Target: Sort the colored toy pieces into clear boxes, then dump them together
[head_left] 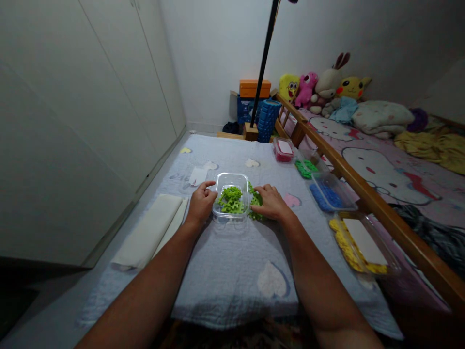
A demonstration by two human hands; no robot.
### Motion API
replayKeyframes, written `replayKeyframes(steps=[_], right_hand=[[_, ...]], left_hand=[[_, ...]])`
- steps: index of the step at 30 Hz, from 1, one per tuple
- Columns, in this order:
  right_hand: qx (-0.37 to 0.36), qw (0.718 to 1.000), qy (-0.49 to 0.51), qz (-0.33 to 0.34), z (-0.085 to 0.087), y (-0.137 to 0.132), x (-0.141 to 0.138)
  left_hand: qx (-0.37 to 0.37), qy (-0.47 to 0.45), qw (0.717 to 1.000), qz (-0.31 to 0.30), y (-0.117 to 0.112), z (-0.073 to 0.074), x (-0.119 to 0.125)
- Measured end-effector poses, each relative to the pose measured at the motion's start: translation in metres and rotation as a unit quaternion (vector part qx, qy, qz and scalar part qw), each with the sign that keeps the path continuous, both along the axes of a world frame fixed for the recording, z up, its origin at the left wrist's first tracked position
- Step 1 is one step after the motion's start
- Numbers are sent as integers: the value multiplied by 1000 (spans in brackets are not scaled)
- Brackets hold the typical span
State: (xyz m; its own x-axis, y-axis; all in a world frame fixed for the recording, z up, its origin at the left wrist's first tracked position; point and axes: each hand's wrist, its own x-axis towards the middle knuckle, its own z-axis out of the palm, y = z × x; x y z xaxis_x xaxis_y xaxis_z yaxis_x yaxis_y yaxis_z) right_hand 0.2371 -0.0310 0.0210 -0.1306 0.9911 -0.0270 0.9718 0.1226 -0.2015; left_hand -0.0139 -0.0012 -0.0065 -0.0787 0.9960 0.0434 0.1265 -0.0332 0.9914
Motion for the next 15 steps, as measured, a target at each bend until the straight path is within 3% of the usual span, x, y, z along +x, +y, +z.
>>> replayKeyframes(steps=[15], right_hand=[[130, 981, 145, -8, -21, 16, 0]], left_hand=[[-5, -9, 1000, 0, 0, -1, 0]])
